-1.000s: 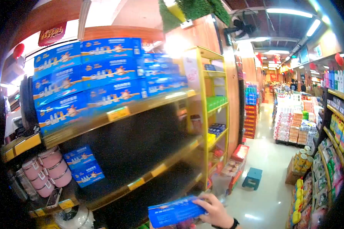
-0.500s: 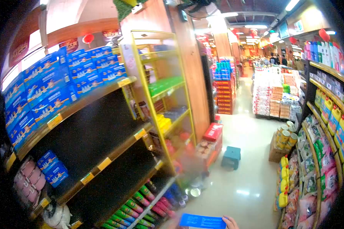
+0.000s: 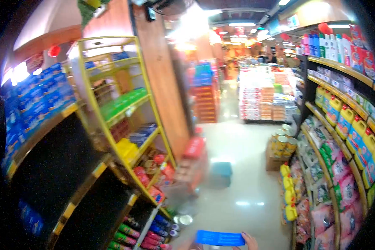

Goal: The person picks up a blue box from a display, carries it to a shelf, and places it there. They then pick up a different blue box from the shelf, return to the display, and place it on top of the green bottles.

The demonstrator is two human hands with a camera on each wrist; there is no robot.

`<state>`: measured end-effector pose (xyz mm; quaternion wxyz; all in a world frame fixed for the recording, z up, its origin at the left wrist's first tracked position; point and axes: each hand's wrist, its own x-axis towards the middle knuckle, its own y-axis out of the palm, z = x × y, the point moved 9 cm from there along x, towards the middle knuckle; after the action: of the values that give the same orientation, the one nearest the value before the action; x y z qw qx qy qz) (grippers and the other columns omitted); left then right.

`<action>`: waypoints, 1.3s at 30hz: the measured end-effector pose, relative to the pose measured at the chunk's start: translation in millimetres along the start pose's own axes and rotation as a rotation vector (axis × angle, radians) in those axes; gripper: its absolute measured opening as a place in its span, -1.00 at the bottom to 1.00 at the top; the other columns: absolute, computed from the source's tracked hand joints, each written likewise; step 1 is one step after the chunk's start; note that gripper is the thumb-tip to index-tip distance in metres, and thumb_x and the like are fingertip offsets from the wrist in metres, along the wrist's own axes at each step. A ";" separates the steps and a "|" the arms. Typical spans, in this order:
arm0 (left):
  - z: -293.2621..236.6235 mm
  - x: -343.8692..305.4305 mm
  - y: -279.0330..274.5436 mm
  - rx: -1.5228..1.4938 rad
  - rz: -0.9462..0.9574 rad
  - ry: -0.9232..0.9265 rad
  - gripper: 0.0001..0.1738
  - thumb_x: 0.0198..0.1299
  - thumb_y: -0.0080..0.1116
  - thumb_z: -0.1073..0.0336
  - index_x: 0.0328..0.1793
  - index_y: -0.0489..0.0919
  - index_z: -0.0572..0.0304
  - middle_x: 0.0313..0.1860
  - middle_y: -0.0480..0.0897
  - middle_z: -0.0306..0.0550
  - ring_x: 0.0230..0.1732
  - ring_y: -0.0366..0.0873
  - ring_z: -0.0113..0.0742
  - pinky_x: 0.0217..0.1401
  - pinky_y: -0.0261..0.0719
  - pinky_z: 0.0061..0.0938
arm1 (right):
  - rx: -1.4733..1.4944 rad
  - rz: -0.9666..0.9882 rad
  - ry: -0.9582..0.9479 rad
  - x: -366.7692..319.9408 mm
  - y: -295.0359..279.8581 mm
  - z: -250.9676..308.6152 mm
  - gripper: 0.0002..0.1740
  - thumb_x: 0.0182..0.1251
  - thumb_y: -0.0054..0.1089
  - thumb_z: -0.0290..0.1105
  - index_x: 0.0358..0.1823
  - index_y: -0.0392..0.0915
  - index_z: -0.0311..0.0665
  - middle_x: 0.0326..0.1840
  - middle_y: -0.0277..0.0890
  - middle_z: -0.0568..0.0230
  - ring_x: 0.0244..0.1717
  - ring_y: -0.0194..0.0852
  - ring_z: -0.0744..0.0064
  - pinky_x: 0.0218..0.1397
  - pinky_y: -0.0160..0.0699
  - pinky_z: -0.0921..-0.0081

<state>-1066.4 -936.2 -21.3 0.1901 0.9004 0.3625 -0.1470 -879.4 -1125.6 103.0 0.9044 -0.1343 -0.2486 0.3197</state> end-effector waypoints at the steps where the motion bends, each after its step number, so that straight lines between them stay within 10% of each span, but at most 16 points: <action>1: 2.9 22.5 0.4 -0.006 0.029 -0.011 -0.37 0.44 -0.17 -0.22 0.02 0.62 0.22 -0.29 0.67 -0.08 -0.27 0.60 -0.29 -0.14 0.55 -0.41 | 0.037 -0.007 0.053 15.9 2.7 -6.5 -0.43 0.08 0.39 -0.51 0.20 0.52 -0.29 0.14 0.55 0.01 0.17 0.49 0.14 0.29 0.42 0.29; 8: -88.1 154.7 32.2 -0.141 0.248 0.097 -0.57 0.50 -0.15 0.07 0.09 0.54 0.31 -0.29 0.68 -0.01 -0.34 0.67 -0.26 -0.26 0.59 -0.41 | -0.111 -0.081 -0.074 150.5 5.4 1.3 -0.29 -0.12 0.58 -0.46 0.18 0.52 -0.19 0.23 0.47 -0.02 0.20 0.50 0.09 0.16 0.52 0.30; 18: -143.2 263.8 44.9 -0.085 0.188 0.061 -0.33 0.51 -0.33 -0.15 -0.11 0.62 0.32 -0.42 0.66 -0.07 -0.41 0.61 -0.30 -0.25 0.56 -0.43 | -0.114 -0.097 0.014 249.7 26.6 -50.3 -0.26 -0.04 0.55 -0.48 0.26 0.45 -0.18 0.28 0.48 0.08 0.17 0.54 0.23 0.10 0.56 0.42; 22: -131.5 310.3 39.8 0.083 0.199 0.041 -0.31 0.48 -0.33 -0.25 0.11 0.55 0.23 -0.16 0.65 -0.10 -0.16 0.57 -0.31 -0.04 0.55 -0.34 | -0.080 -0.061 0.013 300.6 33.2 -87.0 -0.29 -0.06 0.57 -0.44 0.21 0.50 -0.18 0.24 0.51 0.09 0.10 0.57 0.26 0.05 0.59 0.46; 39: -235.7 550.6 171.4 0.183 0.116 0.193 -0.36 0.46 -0.31 -0.26 -0.16 0.54 0.16 -0.40 0.56 -0.18 -0.38 0.51 -0.37 -0.30 0.52 -0.39 | -0.049 -0.041 -0.081 555.6 -57.0 -221.9 -0.37 -0.01 0.54 -0.37 0.17 0.55 -0.15 0.18 0.55 0.17 0.12 0.56 0.18 0.16 0.57 0.37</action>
<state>-533.0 -615.7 6.0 0.0798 0.9435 0.3114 -0.0808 -358.0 -829.1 141.6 0.8964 -0.1383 -0.2956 0.3000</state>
